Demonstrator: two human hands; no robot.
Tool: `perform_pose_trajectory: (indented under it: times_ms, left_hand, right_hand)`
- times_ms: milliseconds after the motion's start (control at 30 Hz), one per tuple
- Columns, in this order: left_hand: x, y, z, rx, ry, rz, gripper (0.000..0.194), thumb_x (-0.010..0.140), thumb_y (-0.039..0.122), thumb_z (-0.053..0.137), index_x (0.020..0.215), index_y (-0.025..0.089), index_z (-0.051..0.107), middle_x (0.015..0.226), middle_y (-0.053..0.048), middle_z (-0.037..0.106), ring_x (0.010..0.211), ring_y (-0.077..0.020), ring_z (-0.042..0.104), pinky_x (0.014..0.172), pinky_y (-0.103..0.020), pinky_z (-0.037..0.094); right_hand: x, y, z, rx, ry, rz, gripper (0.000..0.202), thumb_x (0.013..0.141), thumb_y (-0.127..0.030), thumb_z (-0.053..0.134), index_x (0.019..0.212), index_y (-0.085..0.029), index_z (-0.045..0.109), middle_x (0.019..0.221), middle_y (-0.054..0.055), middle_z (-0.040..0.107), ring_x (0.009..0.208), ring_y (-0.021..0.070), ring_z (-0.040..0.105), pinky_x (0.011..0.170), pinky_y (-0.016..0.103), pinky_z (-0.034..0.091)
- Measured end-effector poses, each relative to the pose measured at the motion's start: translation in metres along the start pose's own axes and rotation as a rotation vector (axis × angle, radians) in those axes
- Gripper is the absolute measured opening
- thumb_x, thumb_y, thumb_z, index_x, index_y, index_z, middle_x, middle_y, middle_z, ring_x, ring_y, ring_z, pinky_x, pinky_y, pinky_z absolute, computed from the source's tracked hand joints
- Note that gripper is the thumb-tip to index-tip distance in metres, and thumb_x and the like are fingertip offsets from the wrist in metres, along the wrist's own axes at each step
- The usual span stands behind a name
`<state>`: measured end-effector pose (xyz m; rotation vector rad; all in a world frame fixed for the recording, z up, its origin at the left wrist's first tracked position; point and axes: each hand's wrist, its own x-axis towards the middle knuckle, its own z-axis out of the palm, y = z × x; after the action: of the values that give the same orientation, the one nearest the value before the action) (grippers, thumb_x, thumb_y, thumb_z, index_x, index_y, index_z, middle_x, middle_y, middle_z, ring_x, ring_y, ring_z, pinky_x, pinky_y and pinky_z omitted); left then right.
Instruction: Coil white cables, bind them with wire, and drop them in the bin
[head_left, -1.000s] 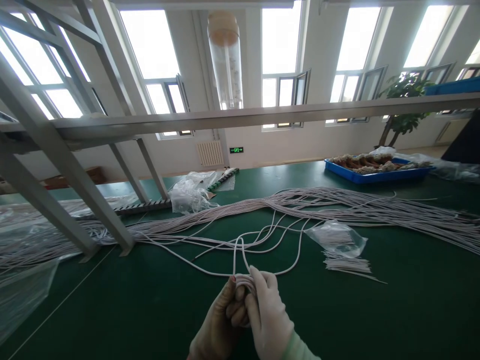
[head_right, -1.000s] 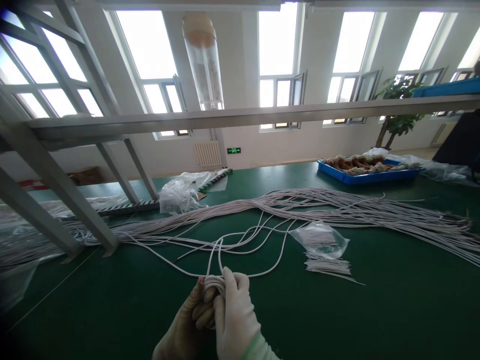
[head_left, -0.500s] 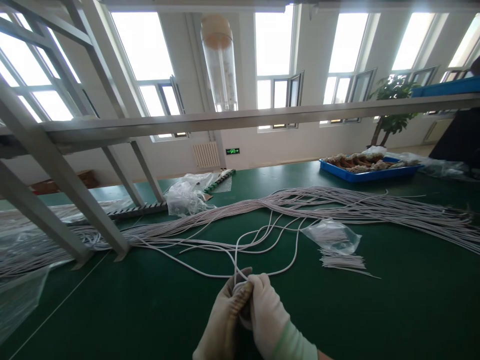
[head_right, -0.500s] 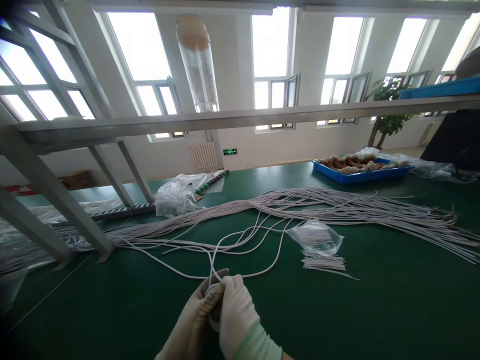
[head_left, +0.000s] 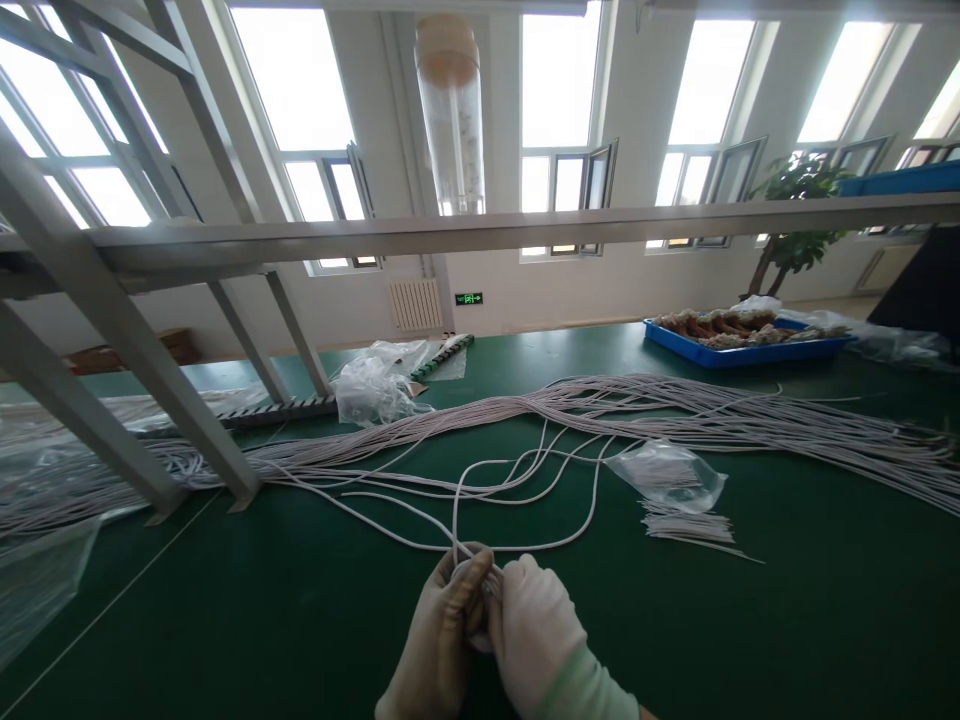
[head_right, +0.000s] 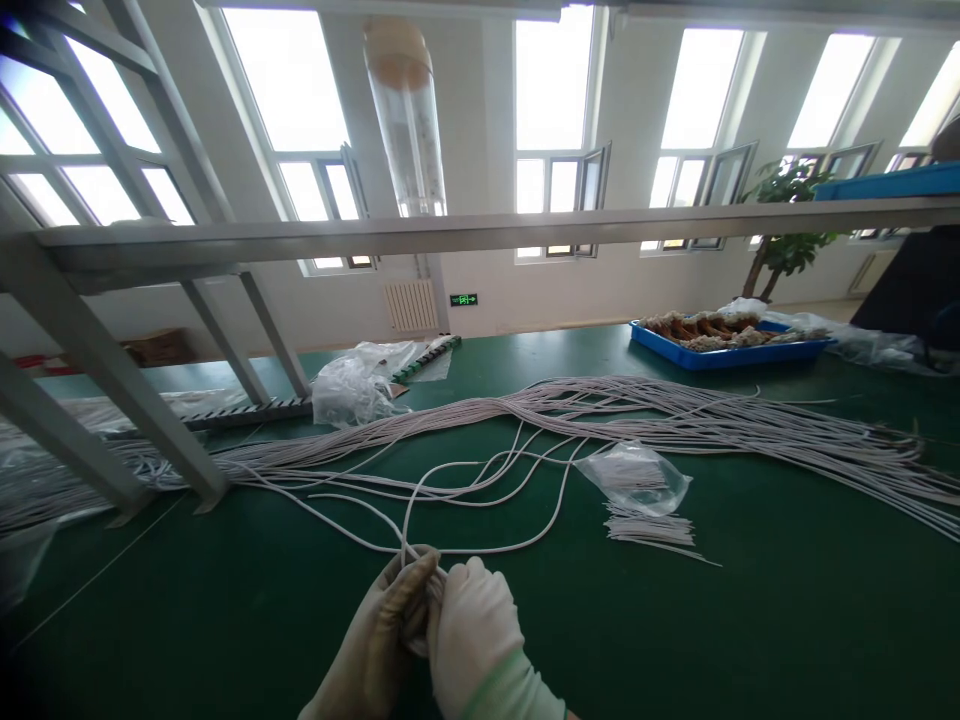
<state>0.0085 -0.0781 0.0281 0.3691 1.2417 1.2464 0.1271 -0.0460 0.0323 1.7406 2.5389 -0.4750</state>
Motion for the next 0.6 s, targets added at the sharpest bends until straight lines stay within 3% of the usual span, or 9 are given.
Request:
perform_pose_trajectory:
  times_ms: [100, 167, 267, 367, 467, 600]
  left_hand:
    - [-0.001, 0.002, 0.001, 0.088, 0.056, 0.025, 0.035, 0.086, 0.032, 0.072, 0.116, 0.021, 0.059, 0.109, -0.009, 0.068, 0.106, -0.0298, 0.067, 0.096, -0.044, 0.054]
    - [-0.002, 0.004, 0.003, 0.122, 0.044, 0.048, 0.032, 0.086, 0.034, 0.071, 0.113, 0.02, 0.062, 0.11, -0.009, 0.068, 0.108, -0.0305, 0.066, 0.094, -0.043, 0.055]
    - [-0.001, 0.004, 0.009, 0.058, -0.054, 0.037, 0.028, 0.089, 0.036, 0.066, 0.109, 0.018, 0.064, 0.11, -0.011, 0.069, 0.109, -0.0307, 0.066, 0.093, -0.041, 0.055]
    - [0.006, -0.001, 0.012, 0.004, -0.016, -0.033, 0.026, 0.085, 0.035, 0.069, 0.104, 0.018, 0.065, 0.105, -0.011, 0.07, 0.106, -0.0311, 0.068, 0.091, -0.042, 0.058]
    - [0.021, -0.009, 0.005, -0.002, 0.063, -0.061, 0.023, 0.082, 0.034, 0.07, 0.101, 0.021, 0.065, 0.104, -0.009, 0.07, 0.102, -0.0315, 0.069, 0.087, -0.043, 0.06]
    - [0.038, -0.017, -0.015, 0.088, 0.051, 0.014, 0.033, 0.077, 0.046, 0.072, 0.1, 0.024, 0.065, 0.103, -0.011, 0.069, 0.103, -0.0373, 0.069, 0.086, -0.049, 0.061]
  right_hand:
    - [0.0, 0.003, -0.003, -0.023, -0.03, -0.069, 0.021, 0.094, -0.03, 0.064, 0.101, -0.011, 0.068, 0.091, 0.016, 0.067, 0.08, 0.0322, 0.067, 0.07, 0.046, 0.057]
    - [0.003, 0.006, 0.007, 0.074, 0.086, -0.099, 0.017, 0.097, -0.029, 0.058, 0.1, -0.014, 0.067, 0.091, 0.014, 0.067, 0.079, 0.0299, 0.067, 0.069, 0.042, 0.057]
    - [0.011, 0.003, 0.029, 0.078, 0.282, -0.03, 0.011, 0.096, -0.021, 0.055, 0.096, -0.016, 0.065, 0.091, 0.014, 0.066, 0.08, 0.0299, 0.066, 0.071, 0.042, 0.055]
    - [0.017, -0.005, 0.038, 0.028, 0.237, 0.086, 0.008, 0.094, -0.019, 0.059, 0.09, -0.014, 0.065, 0.086, 0.016, 0.065, 0.076, 0.0313, 0.065, 0.071, 0.045, 0.055]
    - [0.014, -0.005, 0.027, 0.148, 0.184, 0.106, 0.015, 0.096, -0.023, 0.056, 0.098, -0.013, 0.067, 0.09, 0.017, 0.066, 0.08, 0.0323, 0.067, 0.072, 0.045, 0.057]
    - [0.003, 0.016, -0.003, 0.468, 0.059, -0.172, 0.033, 0.094, -0.035, 0.057, 0.124, -0.022, 0.063, 0.111, 0.013, 0.065, 0.098, 0.0322, 0.067, 0.078, 0.043, 0.058]
